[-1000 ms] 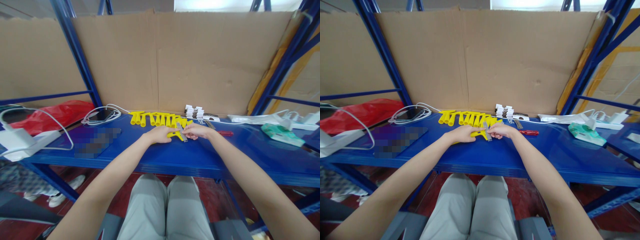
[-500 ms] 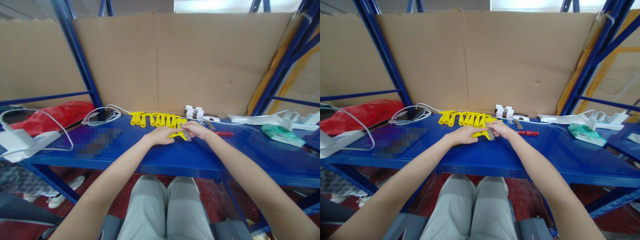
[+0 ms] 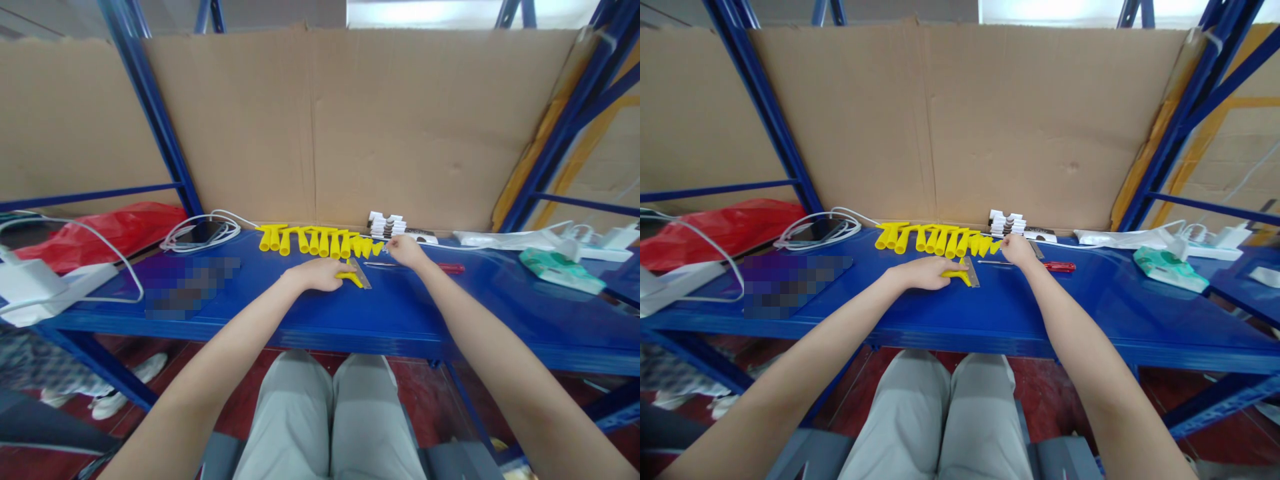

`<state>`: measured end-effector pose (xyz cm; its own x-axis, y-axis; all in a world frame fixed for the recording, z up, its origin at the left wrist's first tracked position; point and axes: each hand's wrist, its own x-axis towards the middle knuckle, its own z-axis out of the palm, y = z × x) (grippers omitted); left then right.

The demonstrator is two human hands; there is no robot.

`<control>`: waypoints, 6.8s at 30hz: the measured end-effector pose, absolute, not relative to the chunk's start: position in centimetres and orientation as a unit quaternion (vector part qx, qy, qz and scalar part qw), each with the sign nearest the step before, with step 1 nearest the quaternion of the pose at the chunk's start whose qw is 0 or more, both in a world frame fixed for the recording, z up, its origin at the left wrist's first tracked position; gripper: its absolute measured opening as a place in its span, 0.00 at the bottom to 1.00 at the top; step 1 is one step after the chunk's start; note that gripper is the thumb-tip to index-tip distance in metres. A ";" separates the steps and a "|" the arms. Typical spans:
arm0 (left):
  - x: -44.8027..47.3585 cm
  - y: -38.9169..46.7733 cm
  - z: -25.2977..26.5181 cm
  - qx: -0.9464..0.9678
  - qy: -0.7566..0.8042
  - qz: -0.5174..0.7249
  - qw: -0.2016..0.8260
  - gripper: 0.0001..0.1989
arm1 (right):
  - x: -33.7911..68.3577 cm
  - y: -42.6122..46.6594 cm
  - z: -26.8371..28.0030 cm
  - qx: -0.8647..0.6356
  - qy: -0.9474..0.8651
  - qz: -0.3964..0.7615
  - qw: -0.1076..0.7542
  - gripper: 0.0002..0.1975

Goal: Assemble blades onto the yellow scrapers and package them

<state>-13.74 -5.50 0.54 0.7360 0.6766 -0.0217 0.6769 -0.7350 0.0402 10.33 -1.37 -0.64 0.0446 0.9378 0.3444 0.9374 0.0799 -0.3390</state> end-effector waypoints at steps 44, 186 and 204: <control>-13.4 -5.7 0.3 0.927 0.373 -0.016 -0.029 0.26 | 4.6 1.0 0.0 -0.719 -0.688 -0.094 0.001 0.19; -13.8 -5.0 0.1 0.947 0.318 0.029 0.032 0.31 | 4.3 -2.4 -0.7 -0.561 -0.709 0.334 0.266 0.10; -13.8 -5.1 -0.2 0.951 0.308 0.040 -0.010 0.25 | 6.2 -2.3 0.1 -0.584 -0.696 0.343 0.238 0.12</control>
<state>-13.77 -5.09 -0.17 0.8074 0.5842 0.0825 0.5859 -0.8104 0.0051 6.24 -2.33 0.12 -0.2055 0.9762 -0.0694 0.6493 0.0829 -0.7560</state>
